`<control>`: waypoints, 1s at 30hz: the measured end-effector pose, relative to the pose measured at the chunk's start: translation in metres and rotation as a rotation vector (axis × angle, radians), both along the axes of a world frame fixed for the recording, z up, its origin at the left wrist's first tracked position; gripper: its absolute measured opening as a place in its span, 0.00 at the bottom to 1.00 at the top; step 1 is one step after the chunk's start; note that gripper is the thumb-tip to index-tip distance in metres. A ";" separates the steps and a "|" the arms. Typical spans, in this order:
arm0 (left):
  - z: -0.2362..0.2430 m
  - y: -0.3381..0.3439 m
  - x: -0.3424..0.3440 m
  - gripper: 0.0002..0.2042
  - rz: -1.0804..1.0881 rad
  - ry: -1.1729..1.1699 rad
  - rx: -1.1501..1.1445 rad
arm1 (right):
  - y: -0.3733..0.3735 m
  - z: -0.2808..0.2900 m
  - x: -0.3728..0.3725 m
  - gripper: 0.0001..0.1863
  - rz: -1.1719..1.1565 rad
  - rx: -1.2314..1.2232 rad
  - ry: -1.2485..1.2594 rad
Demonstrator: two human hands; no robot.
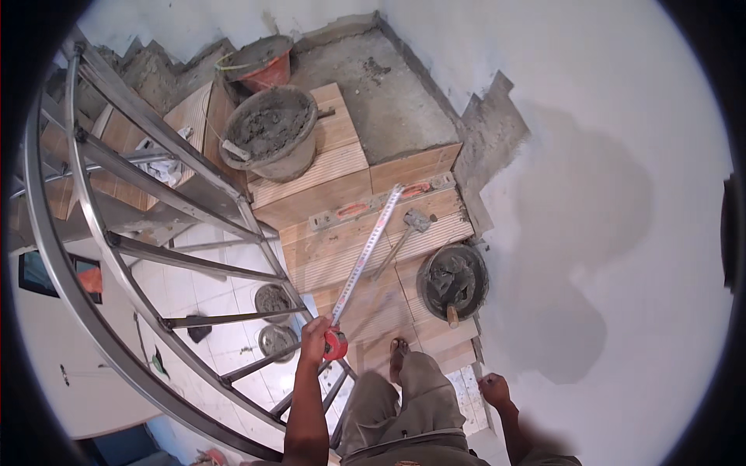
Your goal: The recorder is measuring and cutting tiles, then applying cement to the stairs and placing tiles on them.
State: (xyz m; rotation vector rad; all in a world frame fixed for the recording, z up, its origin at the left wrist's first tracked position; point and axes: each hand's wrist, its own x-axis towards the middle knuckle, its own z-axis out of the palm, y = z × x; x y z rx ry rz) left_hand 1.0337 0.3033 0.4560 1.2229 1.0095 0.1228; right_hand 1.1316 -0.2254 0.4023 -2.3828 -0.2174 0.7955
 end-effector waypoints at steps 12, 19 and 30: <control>-0.095 -0.053 -0.041 0.17 -0.225 0.018 -0.184 | -0.042 -0.062 -0.070 0.12 -0.446 0.300 -0.255; -0.156 -0.131 -0.088 0.19 -0.308 0.051 -0.360 | -0.170 -0.105 -0.191 0.19 -0.354 -0.145 -0.491; -0.297 -0.245 -0.214 0.19 -0.464 0.042 -0.977 | -0.248 -0.086 -0.311 0.15 -0.737 0.104 -0.386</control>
